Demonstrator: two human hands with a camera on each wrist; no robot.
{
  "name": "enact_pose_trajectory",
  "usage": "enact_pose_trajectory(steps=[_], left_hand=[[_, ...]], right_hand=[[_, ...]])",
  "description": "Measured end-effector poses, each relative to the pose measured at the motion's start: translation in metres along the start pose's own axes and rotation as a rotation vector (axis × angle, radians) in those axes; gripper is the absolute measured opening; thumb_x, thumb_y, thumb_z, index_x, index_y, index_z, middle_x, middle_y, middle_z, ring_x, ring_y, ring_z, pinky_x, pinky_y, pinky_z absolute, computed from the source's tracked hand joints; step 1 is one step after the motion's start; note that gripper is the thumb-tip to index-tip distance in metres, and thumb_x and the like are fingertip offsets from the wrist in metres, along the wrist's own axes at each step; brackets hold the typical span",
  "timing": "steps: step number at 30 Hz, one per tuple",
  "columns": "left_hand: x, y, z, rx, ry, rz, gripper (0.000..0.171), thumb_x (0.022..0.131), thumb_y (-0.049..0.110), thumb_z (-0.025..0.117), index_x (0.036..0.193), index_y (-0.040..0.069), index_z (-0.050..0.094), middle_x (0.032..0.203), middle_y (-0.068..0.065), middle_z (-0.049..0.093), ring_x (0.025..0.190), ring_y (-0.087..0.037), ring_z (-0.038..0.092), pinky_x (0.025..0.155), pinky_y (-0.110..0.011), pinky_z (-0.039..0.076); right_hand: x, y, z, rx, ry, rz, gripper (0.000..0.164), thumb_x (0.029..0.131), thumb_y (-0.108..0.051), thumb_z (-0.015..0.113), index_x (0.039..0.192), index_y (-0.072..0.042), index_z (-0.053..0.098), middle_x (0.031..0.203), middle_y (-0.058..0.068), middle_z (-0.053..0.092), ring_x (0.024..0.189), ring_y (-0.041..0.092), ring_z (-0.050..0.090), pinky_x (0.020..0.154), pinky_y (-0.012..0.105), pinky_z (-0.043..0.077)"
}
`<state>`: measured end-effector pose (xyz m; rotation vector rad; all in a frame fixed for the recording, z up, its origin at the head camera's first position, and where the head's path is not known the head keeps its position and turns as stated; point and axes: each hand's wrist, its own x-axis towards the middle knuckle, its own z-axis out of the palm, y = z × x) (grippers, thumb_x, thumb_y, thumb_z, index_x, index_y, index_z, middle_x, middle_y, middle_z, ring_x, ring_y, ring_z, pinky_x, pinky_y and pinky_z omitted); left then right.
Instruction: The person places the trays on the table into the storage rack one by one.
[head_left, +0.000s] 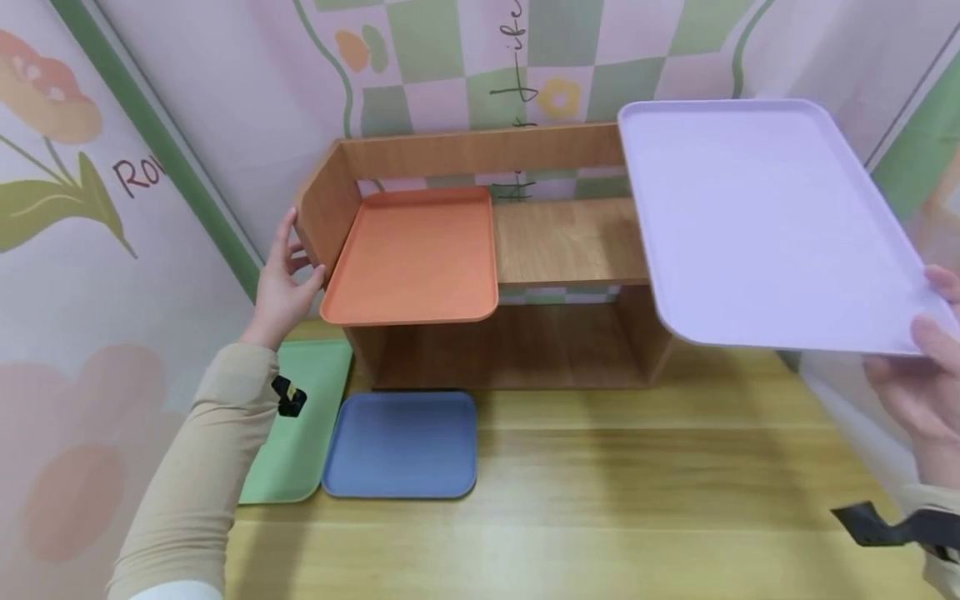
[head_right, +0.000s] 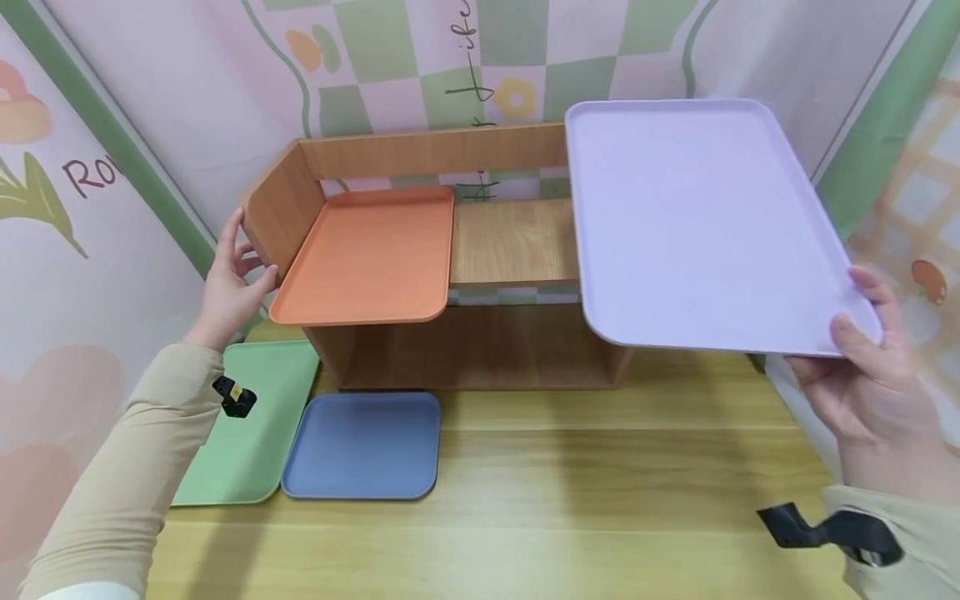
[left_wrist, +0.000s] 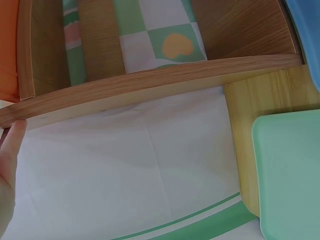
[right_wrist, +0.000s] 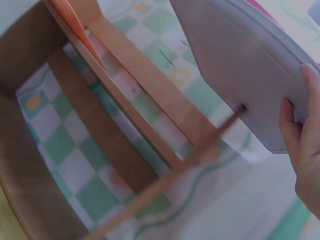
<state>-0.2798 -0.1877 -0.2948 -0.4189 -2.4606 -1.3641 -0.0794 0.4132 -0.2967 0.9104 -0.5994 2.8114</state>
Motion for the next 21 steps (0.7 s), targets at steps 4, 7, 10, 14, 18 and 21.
enact_pose_trajectory(steps=[4, 7, 10, 14, 18, 21], left_hand=[[0.0, 0.001, 0.001, -0.002, 0.004, -0.015, 0.083, 0.092, 0.005, 0.056, 0.15, 0.042, 0.009, 0.14, -0.022, 0.042, 0.12, -0.042, 0.051, 0.098, -0.056, 0.044], [0.001, 0.002, 0.002, -0.005, 0.003, -0.011, 0.083, 0.092, 0.005, 0.055, 0.151, 0.041, 0.009, 0.141, -0.023, 0.04, 0.119, -0.043, 0.05, 0.1, -0.056, 0.043], [0.003, 0.002, 0.002, -0.007, 0.005, 0.003, 0.083, 0.092, 0.004, 0.055, 0.151, 0.04, 0.01, 0.141, -0.024, 0.039, 0.119, -0.043, 0.05, 0.103, -0.055, 0.04], [0.005, 0.002, 0.003, -0.001, 0.007, 0.01, 0.083, 0.092, 0.003, 0.056, 0.151, 0.04, 0.01, 0.144, -0.022, 0.036, 0.12, -0.043, 0.049, 0.104, -0.054, 0.039], [0.004, 0.002, 0.003, 0.006, 0.005, -0.002, 0.084, 0.092, 0.003, 0.056, 0.151, 0.041, 0.009, 0.147, -0.019, 0.033, 0.121, -0.042, 0.048, 0.104, -0.054, 0.039], [0.005, 0.001, 0.003, 0.01, 0.006, -0.009, 0.084, 0.092, 0.004, 0.056, 0.15, 0.042, 0.009, 0.148, -0.018, 0.033, 0.121, -0.041, 0.048, 0.105, -0.054, 0.039]], right_hand=[[0.011, 0.024, 0.008, 0.038, 0.025, 0.02, 0.04, 0.091, 0.021, 0.029, 0.126, 0.003, 0.037, 0.12, 0.029, 0.047, 0.093, 0.05, 0.061, 0.057, 0.05, 0.057], [0.017, 0.038, 0.01, 0.027, 0.055, 0.032, 0.041, 0.09, 0.022, 0.03, 0.125, 0.003, 0.039, 0.122, 0.028, 0.046, 0.098, 0.048, 0.06, 0.068, 0.054, 0.057], [0.02, 0.052, 0.014, -0.001, 0.105, 0.006, 0.044, 0.089, 0.023, 0.032, 0.126, 0.001, 0.04, 0.126, 0.024, 0.044, 0.102, 0.048, 0.059, 0.074, 0.06, 0.052], [0.024, 0.064, 0.018, -0.048, 0.141, -0.015, 0.044, 0.089, 0.023, 0.032, 0.126, 0.0, 0.039, 0.126, 0.023, 0.043, 0.099, 0.048, 0.061, 0.07, 0.058, 0.053], [0.027, 0.073, 0.019, -0.045, 0.126, 0.015, 0.043, 0.09, 0.022, 0.032, 0.126, -0.001, 0.04, 0.125, 0.024, 0.045, 0.099, 0.047, 0.062, 0.072, 0.058, 0.053], [0.029, 0.082, 0.016, -0.044, 0.092, 0.051, 0.042, 0.091, 0.02, 0.031, 0.127, -0.001, 0.04, 0.124, 0.024, 0.045, 0.098, 0.047, 0.062, 0.073, 0.056, 0.053]])
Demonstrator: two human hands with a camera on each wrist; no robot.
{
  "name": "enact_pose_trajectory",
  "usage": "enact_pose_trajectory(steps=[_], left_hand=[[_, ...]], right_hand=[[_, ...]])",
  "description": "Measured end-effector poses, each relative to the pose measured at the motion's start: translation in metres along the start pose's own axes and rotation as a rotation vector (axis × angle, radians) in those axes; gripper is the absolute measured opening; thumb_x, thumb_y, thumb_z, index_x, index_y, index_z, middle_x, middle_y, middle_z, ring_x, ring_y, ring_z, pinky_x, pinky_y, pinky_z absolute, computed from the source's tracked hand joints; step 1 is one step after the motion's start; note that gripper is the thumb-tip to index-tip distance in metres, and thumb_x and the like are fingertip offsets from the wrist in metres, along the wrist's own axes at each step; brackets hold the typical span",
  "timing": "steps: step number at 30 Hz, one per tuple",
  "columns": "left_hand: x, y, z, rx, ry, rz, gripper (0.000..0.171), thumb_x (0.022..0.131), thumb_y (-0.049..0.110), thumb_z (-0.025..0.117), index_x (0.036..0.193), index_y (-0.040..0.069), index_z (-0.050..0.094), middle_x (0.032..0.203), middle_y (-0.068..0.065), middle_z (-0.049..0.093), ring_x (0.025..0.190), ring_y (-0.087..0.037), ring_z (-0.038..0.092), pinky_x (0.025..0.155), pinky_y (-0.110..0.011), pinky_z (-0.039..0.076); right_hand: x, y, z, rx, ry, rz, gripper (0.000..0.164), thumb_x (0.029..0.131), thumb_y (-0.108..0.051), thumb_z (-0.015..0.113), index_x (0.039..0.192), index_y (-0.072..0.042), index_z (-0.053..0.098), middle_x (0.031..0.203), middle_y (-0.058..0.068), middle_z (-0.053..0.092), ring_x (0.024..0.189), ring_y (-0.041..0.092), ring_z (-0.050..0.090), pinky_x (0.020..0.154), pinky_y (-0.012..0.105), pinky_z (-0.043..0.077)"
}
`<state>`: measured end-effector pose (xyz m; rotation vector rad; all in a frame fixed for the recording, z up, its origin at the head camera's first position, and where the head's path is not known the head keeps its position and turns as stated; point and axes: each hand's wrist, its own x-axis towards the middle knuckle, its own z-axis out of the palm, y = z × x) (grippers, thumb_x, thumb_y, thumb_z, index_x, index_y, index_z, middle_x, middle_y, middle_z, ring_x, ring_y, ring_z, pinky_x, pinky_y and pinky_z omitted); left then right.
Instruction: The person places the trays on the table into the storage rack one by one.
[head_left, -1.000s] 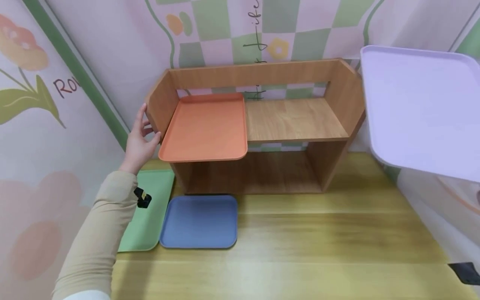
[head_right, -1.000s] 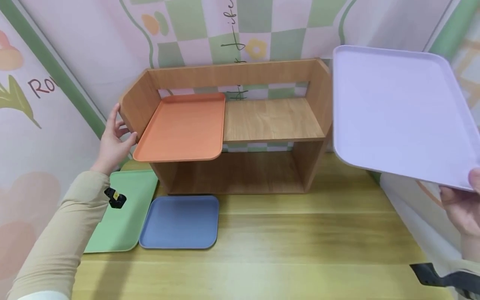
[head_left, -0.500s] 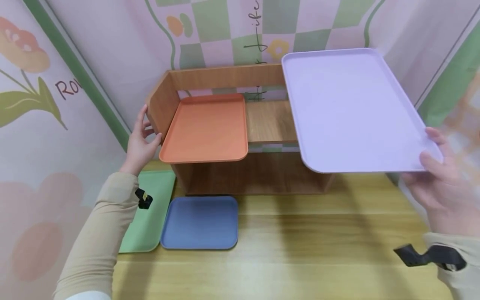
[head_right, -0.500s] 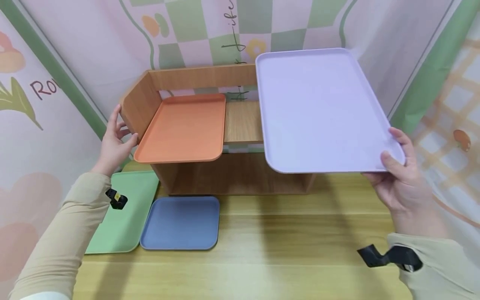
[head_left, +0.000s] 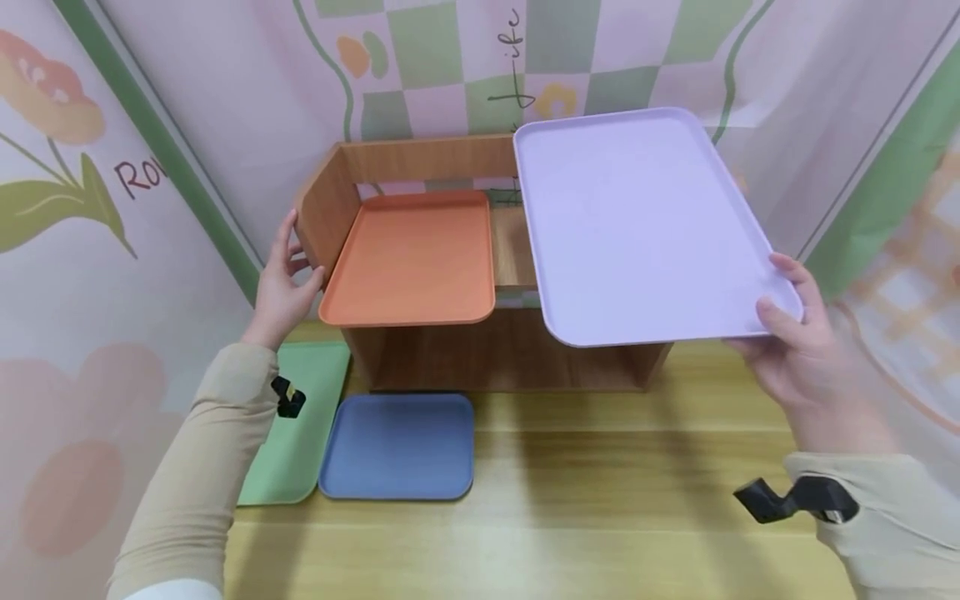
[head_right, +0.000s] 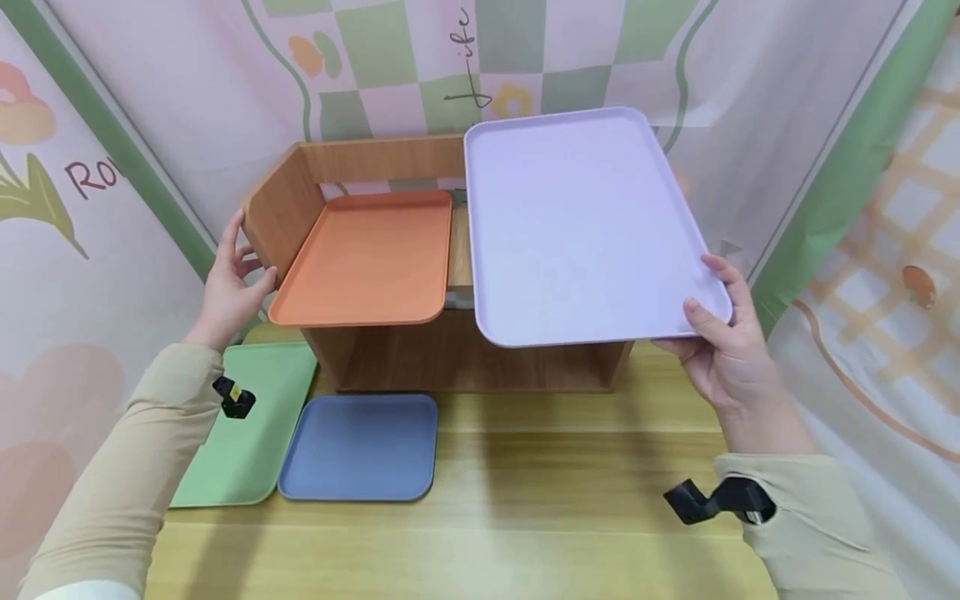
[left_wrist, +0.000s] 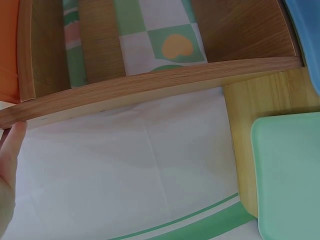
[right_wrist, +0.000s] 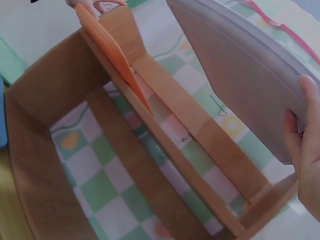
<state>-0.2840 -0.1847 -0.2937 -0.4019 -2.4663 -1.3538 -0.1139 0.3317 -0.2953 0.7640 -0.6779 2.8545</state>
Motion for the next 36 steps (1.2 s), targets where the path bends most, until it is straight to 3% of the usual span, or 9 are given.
enact_pose_trajectory(steps=[10, 16, 28, 31, 36], left_hand=[[-0.004, -0.006, 0.001, 0.012, -0.018, -0.013, 0.083, 0.093, 0.005, 0.054, 0.151, 0.041, 0.007, 0.144, -0.022, 0.036, 0.121, -0.043, 0.049, 0.102, -0.056, 0.041], [-0.002, -0.004, 0.001, 0.009, -0.009, -0.012, 0.083, 0.093, 0.006, 0.054, 0.15, 0.043, 0.007, 0.142, -0.023, 0.038, 0.121, -0.043, 0.049, 0.101, -0.056, 0.041], [-0.003, -0.003, 0.001, 0.003, -0.005, 0.0, 0.084, 0.093, 0.003, 0.054, 0.151, 0.04, 0.007, 0.14, -0.027, 0.039, 0.119, -0.045, 0.05, 0.1, -0.057, 0.041], [-0.003, -0.004, 0.0, 0.006, -0.001, 0.004, 0.084, 0.092, 0.003, 0.054, 0.151, 0.04, 0.007, 0.139, -0.027, 0.04, 0.119, -0.045, 0.05, 0.1, -0.057, 0.042], [-0.004, -0.005, -0.001, 0.007, -0.007, 0.01, 0.083, 0.093, 0.004, 0.054, 0.151, 0.04, 0.007, 0.14, -0.027, 0.04, 0.119, -0.046, 0.05, 0.101, -0.057, 0.041]], right_hand=[[-0.007, 0.029, -0.014, -0.148, 0.036, 0.103, 0.038, 0.095, 0.013, 0.033, 0.126, -0.004, 0.046, 0.116, 0.02, 0.052, 0.087, 0.038, 0.068, 0.067, 0.044, 0.058], [-0.009, 0.037, -0.02, -0.182, 0.085, 0.096, 0.035, 0.095, 0.011, 0.036, 0.124, -0.005, 0.048, 0.112, 0.018, 0.053, 0.084, 0.034, 0.069, 0.065, 0.04, 0.059], [-0.005, 0.046, -0.027, -0.128, 0.282, 0.139, 0.031, 0.094, 0.008, 0.043, 0.117, -0.011, 0.048, 0.113, 0.012, 0.049, 0.089, 0.03, 0.067, 0.07, 0.042, 0.059], [-0.004, 0.043, -0.03, -0.132, 0.244, 0.165, 0.032, 0.095, 0.008, 0.04, 0.12, -0.012, 0.047, 0.117, 0.011, 0.047, 0.092, 0.03, 0.066, 0.072, 0.042, 0.059], [-0.006, 0.034, -0.035, -0.091, 0.081, 0.241, 0.04, 0.096, 0.013, 0.03, 0.126, -0.01, 0.045, 0.124, 0.012, 0.044, 0.103, 0.033, 0.062, 0.082, 0.044, 0.056]])
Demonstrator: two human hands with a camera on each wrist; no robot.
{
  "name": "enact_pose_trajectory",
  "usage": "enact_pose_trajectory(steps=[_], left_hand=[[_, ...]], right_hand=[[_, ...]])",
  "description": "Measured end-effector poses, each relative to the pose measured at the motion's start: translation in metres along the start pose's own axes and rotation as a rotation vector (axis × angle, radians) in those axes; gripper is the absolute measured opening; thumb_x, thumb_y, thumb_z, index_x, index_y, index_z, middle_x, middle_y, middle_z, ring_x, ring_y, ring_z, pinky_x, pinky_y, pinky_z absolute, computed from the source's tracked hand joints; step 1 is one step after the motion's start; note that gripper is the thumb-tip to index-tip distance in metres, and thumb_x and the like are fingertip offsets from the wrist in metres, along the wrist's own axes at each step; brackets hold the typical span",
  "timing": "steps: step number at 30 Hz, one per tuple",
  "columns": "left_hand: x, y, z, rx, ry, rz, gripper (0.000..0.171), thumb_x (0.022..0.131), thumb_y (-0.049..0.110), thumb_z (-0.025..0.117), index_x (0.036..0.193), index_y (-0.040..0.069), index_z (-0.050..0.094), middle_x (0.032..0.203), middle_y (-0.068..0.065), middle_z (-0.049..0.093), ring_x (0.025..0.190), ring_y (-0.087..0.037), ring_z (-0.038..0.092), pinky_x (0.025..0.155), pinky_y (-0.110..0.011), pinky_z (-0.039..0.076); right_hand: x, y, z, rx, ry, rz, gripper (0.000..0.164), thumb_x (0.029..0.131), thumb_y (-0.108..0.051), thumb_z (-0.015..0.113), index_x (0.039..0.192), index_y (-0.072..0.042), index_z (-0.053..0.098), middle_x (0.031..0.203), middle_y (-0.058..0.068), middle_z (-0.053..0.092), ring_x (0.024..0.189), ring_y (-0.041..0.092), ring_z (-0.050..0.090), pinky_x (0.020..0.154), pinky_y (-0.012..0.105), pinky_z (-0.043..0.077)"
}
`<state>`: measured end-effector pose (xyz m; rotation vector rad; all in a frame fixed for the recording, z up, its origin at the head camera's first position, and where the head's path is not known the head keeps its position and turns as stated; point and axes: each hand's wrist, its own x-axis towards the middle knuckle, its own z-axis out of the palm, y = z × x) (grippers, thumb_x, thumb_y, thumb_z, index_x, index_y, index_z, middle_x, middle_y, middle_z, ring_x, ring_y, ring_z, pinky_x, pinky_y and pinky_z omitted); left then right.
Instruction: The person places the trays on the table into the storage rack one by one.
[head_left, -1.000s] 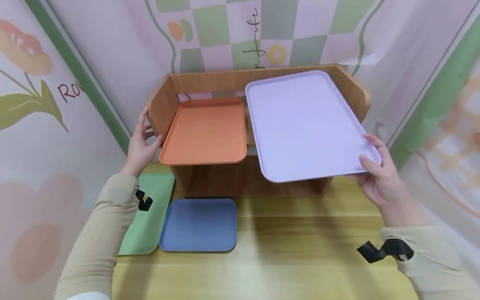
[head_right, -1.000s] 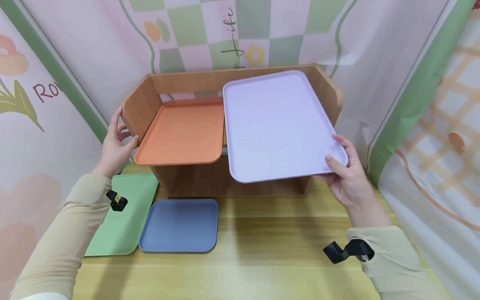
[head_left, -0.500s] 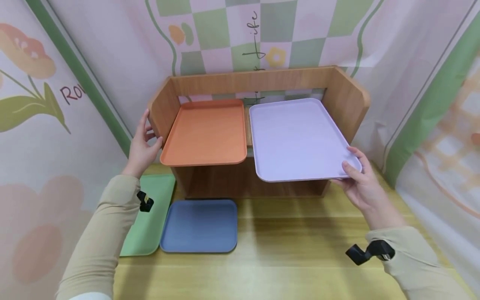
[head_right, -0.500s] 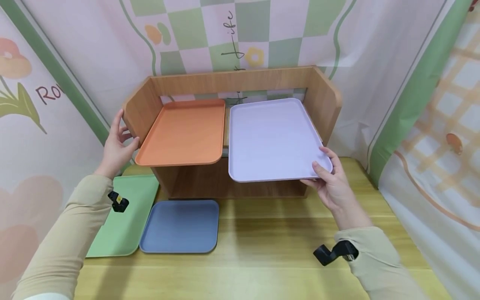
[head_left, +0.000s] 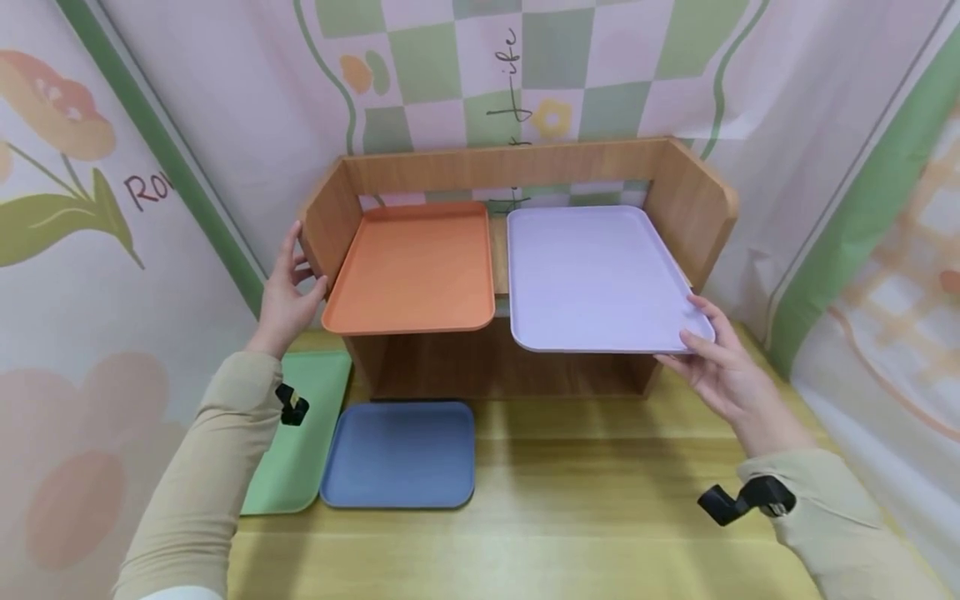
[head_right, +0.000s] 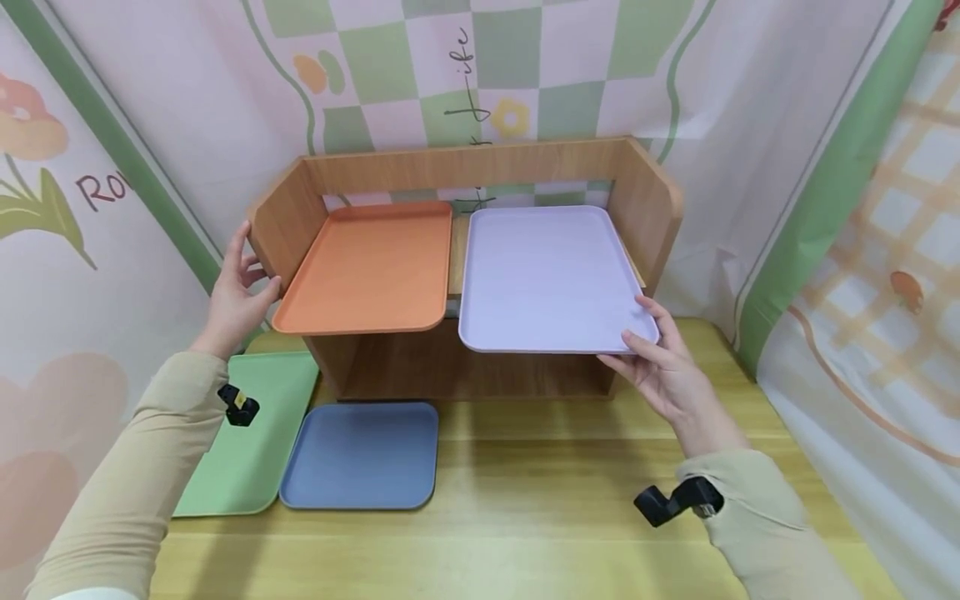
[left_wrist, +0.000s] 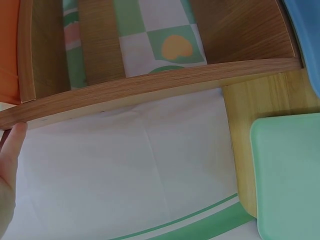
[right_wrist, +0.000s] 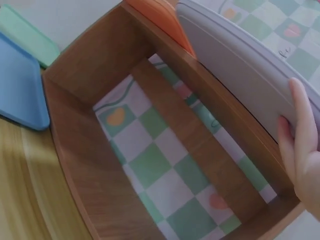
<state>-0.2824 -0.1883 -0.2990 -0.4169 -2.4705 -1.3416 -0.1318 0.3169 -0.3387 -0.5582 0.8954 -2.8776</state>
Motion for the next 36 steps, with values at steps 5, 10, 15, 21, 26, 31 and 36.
enact_pose_trajectory(steps=[5, 10, 15, 21, 26, 31, 36], left_hand=[[0.0, 0.001, 0.002, 0.01, -0.004, -0.012, 0.083, 0.093, 0.006, 0.054, 0.15, 0.042, 0.006, 0.141, -0.026, 0.039, 0.12, -0.045, 0.049, 0.1, -0.058, 0.041], [0.001, 0.0, 0.002, 0.012, -0.005, -0.019, 0.083, 0.094, 0.006, 0.054, 0.15, 0.043, 0.006, 0.142, -0.025, 0.038, 0.12, -0.044, 0.049, 0.099, -0.057, 0.043], [0.004, 0.004, 0.002, -0.005, 0.009, -0.008, 0.083, 0.093, 0.005, 0.054, 0.15, 0.044, 0.007, 0.143, -0.024, 0.038, 0.12, -0.044, 0.049, 0.1, -0.057, 0.042], [0.002, 0.003, 0.001, -0.005, 0.005, -0.012, 0.084, 0.092, 0.004, 0.055, 0.151, 0.04, 0.007, 0.142, -0.025, 0.038, 0.12, -0.044, 0.049, 0.101, -0.056, 0.041], [0.0, 0.002, 0.003, -0.005, 0.008, 0.01, 0.082, 0.092, 0.003, 0.054, 0.152, 0.038, 0.009, 0.139, -0.026, 0.041, 0.12, -0.043, 0.05, 0.099, -0.056, 0.043], [0.002, 0.003, 0.004, -0.003, 0.015, 0.011, 0.082, 0.092, 0.004, 0.054, 0.151, 0.04, 0.009, 0.139, -0.025, 0.042, 0.119, -0.041, 0.051, 0.095, -0.056, 0.047], [0.002, 0.004, 0.006, -0.003, 0.022, -0.001, 0.082, 0.093, 0.005, 0.054, 0.151, 0.041, 0.009, 0.14, -0.023, 0.042, 0.119, -0.04, 0.052, 0.091, -0.055, 0.049]], right_hand=[[0.001, -0.007, -0.005, 0.035, -0.093, 0.039, 0.043, 0.096, 0.015, 0.026, 0.129, -0.007, 0.044, 0.13, 0.012, 0.042, 0.111, 0.035, 0.059, 0.089, 0.046, 0.053], [0.007, -0.013, -0.006, 0.043, -0.015, 0.065, 0.041, 0.096, 0.013, 0.03, 0.126, -0.009, 0.048, 0.122, 0.014, 0.046, 0.103, 0.034, 0.062, 0.085, 0.04, 0.055], [0.017, -0.019, -0.004, 0.038, 0.101, 0.08, 0.04, 0.095, 0.012, 0.035, 0.123, -0.013, 0.049, 0.114, 0.015, 0.05, 0.096, 0.032, 0.064, 0.08, 0.037, 0.058], [0.024, -0.016, -0.006, 0.039, 0.15, 0.099, 0.039, 0.095, 0.012, 0.036, 0.12, -0.014, 0.049, 0.111, 0.014, 0.053, 0.091, 0.031, 0.065, 0.076, 0.038, 0.059], [0.028, -0.016, -0.008, 0.04, 0.172, 0.106, 0.038, 0.095, 0.01, 0.037, 0.119, -0.016, 0.048, 0.112, 0.013, 0.053, 0.085, 0.033, 0.066, 0.073, 0.039, 0.059], [0.03, -0.017, -0.01, 0.037, 0.18, 0.11, 0.038, 0.095, 0.01, 0.037, 0.119, -0.017, 0.048, 0.113, 0.011, 0.052, 0.085, 0.034, 0.066, 0.072, 0.041, 0.059], [0.031, -0.017, -0.014, 0.031, 0.139, 0.094, 0.035, 0.096, 0.007, 0.037, 0.119, -0.017, 0.048, 0.11, 0.014, 0.056, 0.087, 0.035, 0.067, 0.074, 0.044, 0.059]])
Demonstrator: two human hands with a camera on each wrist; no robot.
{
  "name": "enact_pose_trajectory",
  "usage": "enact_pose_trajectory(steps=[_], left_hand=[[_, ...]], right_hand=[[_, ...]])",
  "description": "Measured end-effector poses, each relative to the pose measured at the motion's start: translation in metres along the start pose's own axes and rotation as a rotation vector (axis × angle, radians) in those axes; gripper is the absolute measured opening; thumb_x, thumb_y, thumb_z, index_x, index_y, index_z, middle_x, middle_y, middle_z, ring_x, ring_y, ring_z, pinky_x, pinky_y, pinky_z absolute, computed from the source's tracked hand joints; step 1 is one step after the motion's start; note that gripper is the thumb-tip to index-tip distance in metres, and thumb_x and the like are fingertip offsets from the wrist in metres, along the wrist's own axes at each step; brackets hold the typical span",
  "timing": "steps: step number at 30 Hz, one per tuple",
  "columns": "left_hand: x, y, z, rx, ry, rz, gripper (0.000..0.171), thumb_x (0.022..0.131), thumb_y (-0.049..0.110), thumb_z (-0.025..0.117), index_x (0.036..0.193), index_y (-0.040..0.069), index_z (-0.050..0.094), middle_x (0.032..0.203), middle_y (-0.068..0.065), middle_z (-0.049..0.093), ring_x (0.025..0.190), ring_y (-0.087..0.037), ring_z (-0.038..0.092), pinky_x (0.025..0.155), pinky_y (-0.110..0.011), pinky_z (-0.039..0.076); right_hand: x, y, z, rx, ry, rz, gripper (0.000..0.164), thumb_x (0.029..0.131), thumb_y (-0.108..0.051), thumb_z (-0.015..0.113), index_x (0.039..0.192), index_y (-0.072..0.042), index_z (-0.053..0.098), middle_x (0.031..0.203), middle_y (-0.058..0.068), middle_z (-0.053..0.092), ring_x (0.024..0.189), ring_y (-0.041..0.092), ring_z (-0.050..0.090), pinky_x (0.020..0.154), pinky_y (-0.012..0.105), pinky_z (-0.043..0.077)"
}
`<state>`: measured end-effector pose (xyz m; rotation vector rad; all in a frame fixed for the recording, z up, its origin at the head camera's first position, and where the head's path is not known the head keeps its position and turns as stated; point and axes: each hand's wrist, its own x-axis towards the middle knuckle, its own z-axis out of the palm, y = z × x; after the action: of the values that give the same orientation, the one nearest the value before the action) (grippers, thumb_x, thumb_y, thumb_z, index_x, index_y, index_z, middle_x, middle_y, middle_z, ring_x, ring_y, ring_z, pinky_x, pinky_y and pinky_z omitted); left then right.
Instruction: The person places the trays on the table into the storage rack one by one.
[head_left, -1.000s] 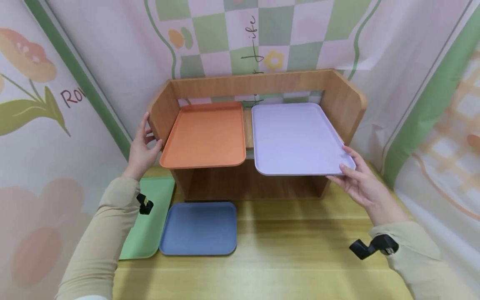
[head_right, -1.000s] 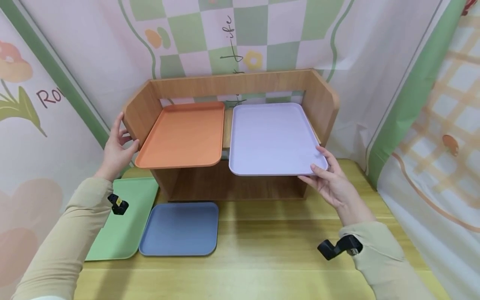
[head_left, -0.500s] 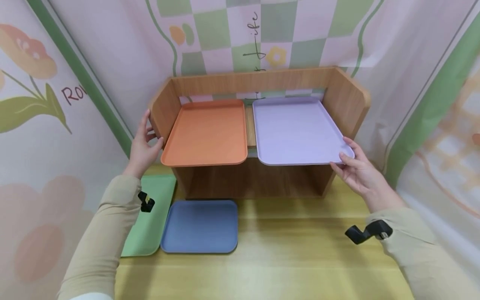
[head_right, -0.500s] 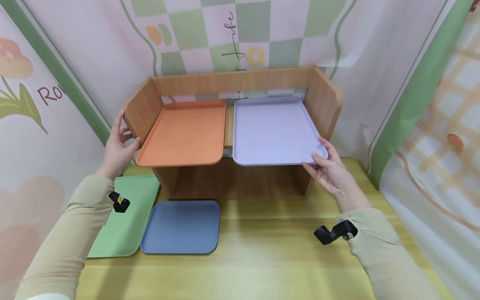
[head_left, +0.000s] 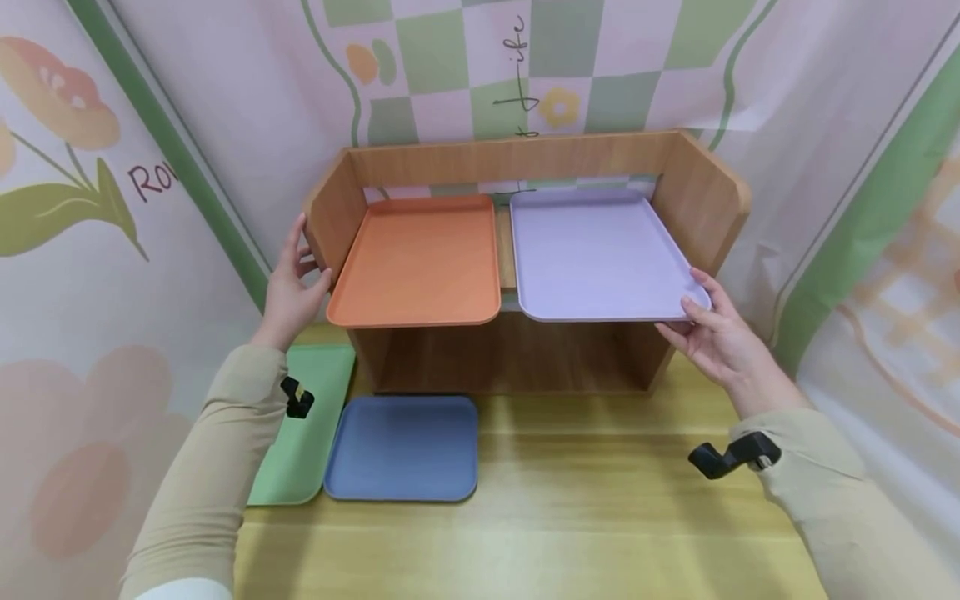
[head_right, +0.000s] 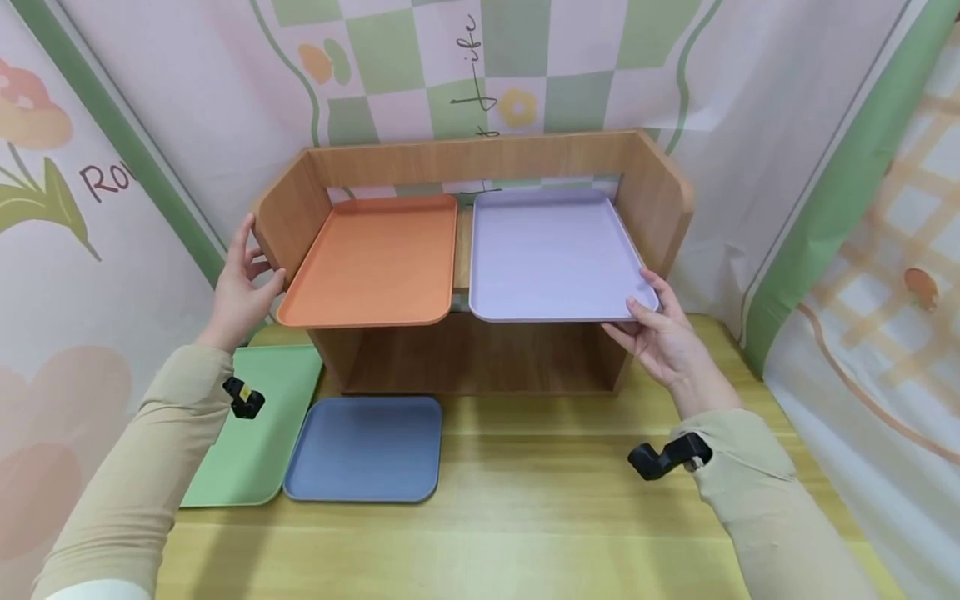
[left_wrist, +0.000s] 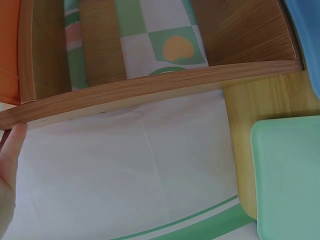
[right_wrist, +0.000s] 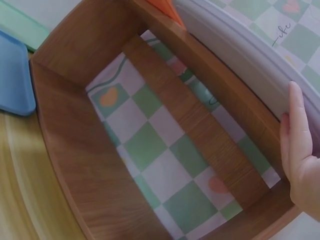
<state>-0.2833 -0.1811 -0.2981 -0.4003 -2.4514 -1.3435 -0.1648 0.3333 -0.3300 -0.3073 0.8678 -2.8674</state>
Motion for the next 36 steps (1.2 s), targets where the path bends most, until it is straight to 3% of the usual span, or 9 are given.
enact_pose_trajectory(steps=[11, 17, 20, 23, 30, 36], left_hand=[[0.001, 0.003, 0.0, 0.008, 0.006, 0.018, 0.082, 0.092, 0.005, 0.054, 0.151, 0.039, 0.01, 0.14, -0.024, 0.042, 0.118, -0.041, 0.052, 0.093, -0.055, 0.048], [0.002, 0.003, -0.001, 0.01, 0.006, 0.005, 0.082, 0.092, 0.005, 0.054, 0.151, 0.041, 0.009, 0.139, -0.024, 0.043, 0.119, -0.041, 0.052, 0.094, -0.056, 0.047], [0.001, 0.002, -0.001, 0.008, 0.008, -0.001, 0.082, 0.092, 0.005, 0.054, 0.151, 0.041, 0.009, 0.139, -0.024, 0.042, 0.119, -0.042, 0.051, 0.094, -0.056, 0.047], [0.0, 0.002, -0.002, 0.012, 0.011, -0.005, 0.083, 0.092, 0.004, 0.054, 0.151, 0.041, 0.009, 0.14, -0.023, 0.042, 0.119, -0.042, 0.051, 0.094, -0.056, 0.047], [0.001, 0.0, -0.001, 0.014, 0.015, 0.01, 0.083, 0.092, 0.003, 0.055, 0.151, 0.041, 0.01, 0.139, -0.024, 0.043, 0.117, -0.042, 0.052, 0.094, -0.055, 0.047], [0.002, 0.001, -0.001, 0.013, 0.006, -0.005, 0.084, 0.092, 0.004, 0.055, 0.15, 0.044, 0.009, 0.14, -0.023, 0.043, 0.118, -0.041, 0.052, 0.093, -0.055, 0.048]], right_hand=[[-0.011, 0.001, -0.018, 0.068, -0.08, -0.032, 0.034, 0.099, 0.004, 0.033, 0.122, -0.014, 0.048, 0.111, 0.016, 0.059, 0.096, 0.033, 0.062, 0.085, 0.046, 0.055], [-0.016, 0.014, -0.03, 0.126, -0.187, -0.07, 0.034, 0.101, 0.0, 0.028, 0.127, -0.01, 0.046, 0.108, 0.019, 0.059, 0.098, 0.033, 0.061, 0.089, 0.046, 0.053], [-0.018, 0.023, -0.036, 0.112, -0.194, -0.056, 0.031, 0.101, 0.0, 0.028, 0.122, -0.008, 0.049, 0.106, 0.02, 0.06, 0.097, 0.032, 0.061, 0.09, 0.045, 0.053], [-0.02, 0.034, -0.04, 0.063, -0.185, -0.015, 0.028, 0.101, 0.001, 0.029, 0.118, -0.007, 0.05, 0.107, 0.02, 0.061, 0.097, 0.03, 0.062, 0.091, 0.044, 0.053], [-0.021, 0.074, -0.045, -0.09, -0.183, 0.127, 0.036, 0.1, 0.002, 0.03, 0.128, -0.014, 0.046, 0.113, 0.011, 0.06, 0.1, 0.021, 0.062, 0.096, 0.039, 0.051], [-0.02, 0.116, -0.048, -0.406, -0.136, 0.269, 0.035, 0.101, -0.004, 0.036, 0.131, -0.023, 0.038, 0.115, 0.004, 0.054, 0.104, 0.014, 0.058, 0.097, 0.037, 0.049]])
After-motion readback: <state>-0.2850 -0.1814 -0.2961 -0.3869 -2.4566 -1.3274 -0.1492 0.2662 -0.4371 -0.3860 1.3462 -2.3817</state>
